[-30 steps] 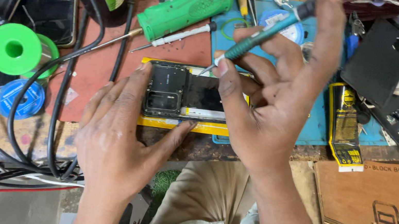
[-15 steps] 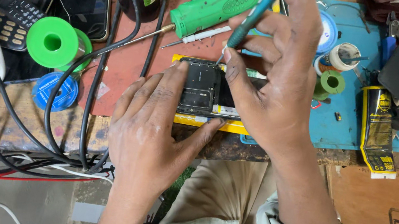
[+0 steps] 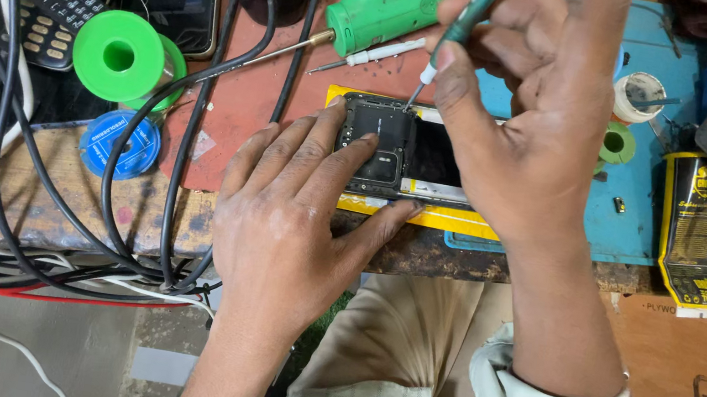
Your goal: The person uses a screwdriver to remove screws from the back of a disassembled smartphone, then lifts the back cover and inspects the internal components. The person repeatedly opens and closes the back cover while checking the device.
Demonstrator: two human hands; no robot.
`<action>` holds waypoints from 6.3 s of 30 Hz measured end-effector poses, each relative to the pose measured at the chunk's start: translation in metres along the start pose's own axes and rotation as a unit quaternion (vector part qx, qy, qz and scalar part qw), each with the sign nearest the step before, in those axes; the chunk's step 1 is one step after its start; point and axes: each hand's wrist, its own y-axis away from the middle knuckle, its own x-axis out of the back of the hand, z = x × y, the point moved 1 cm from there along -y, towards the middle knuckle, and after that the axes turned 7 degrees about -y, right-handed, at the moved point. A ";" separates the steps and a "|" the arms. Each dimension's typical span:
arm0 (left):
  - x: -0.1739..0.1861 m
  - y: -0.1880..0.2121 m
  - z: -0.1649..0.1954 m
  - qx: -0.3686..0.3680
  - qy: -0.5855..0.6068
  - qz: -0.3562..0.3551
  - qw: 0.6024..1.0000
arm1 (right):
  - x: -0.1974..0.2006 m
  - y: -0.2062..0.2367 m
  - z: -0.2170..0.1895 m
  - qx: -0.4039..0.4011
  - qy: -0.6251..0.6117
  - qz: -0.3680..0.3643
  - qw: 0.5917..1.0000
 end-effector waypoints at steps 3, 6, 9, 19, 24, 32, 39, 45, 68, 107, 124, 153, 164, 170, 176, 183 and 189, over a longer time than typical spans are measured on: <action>0.000 0.001 0.001 0.002 -0.008 -0.001 1.000 | 0.003 0.006 0.007 0.013 0.042 -0.006 0.999; 0.000 0.001 0.000 0.003 -0.001 -0.002 1.000 | 0.003 0.007 0.011 0.008 0.018 -0.004 1.000; 0.001 0.001 0.001 0.003 -0.006 -0.001 1.000 | 0.002 0.004 0.010 0.041 0.052 -0.022 0.998; 0.001 0.000 0.000 0.001 0.003 -0.005 1.000 | 0.002 -0.002 0.007 0.014 0.001 -0.012 1.000; 0.001 0.000 0.000 0.003 0.002 -0.003 1.000 | 0.002 -0.001 0.007 0.026 0.037 -0.009 0.999; 0.001 0.000 0.000 -0.002 -0.003 -0.004 1.000 | -0.005 0.001 0.003 0.021 0.041 0.002 0.999; 0.001 0.000 0.000 -0.002 -0.002 -0.001 1.000 | -0.005 -0.008 -0.005 -0.085 -0.049 0.017 0.995; 0.001 0.000 0.000 -0.001 0.000 -0.002 1.000 | -0.006 -0.013 -0.015 -0.189 -0.069 0.033 0.979; -0.001 0.001 -0.001 -0.001 -0.008 0.004 1.000 | 0.114 -0.015 0.053 -0.137 0.052 0.169 0.975; -0.001 0.001 -0.001 -0.002 -0.012 0.007 1.000 | 0.114 -0.020 -0.010 -0.320 0.536 -0.176 0.761; -0.002 0.001 -0.002 -0.002 -0.017 0.003 1.000 | 0.162 -0.020 0.052 -0.123 0.616 -0.118 0.769; -0.002 0.001 -0.001 -0.002 -0.021 0.004 1.000 | 0.115 0.000 -0.021 -0.019 0.462 -0.072 0.884; -0.001 0.000 0.001 0.005 -0.002 0.000 1.000 | 0.012 0.006 -0.047 -0.175 -0.075 0.063 0.980; -0.001 -0.001 0.001 0.003 -0.004 0.004 1.000 | -0.001 0.014 -0.038 -0.069 -0.024 0.023 0.997; -0.001 -0.001 0.001 0.006 0.004 0.002 1.000 | 0.001 0.019 -0.030 -0.039 0.003 -0.003 0.999; -0.001 0.000 0.002 0.014 0.004 -0.006 1.000 | -0.006 0.012 -0.032 0.001 0.030 -0.014 0.999; -0.002 0.000 0.001 0.007 0.001 -0.001 1.000 | -0.007 0.012 -0.030 -0.079 -0.059 0.063 0.993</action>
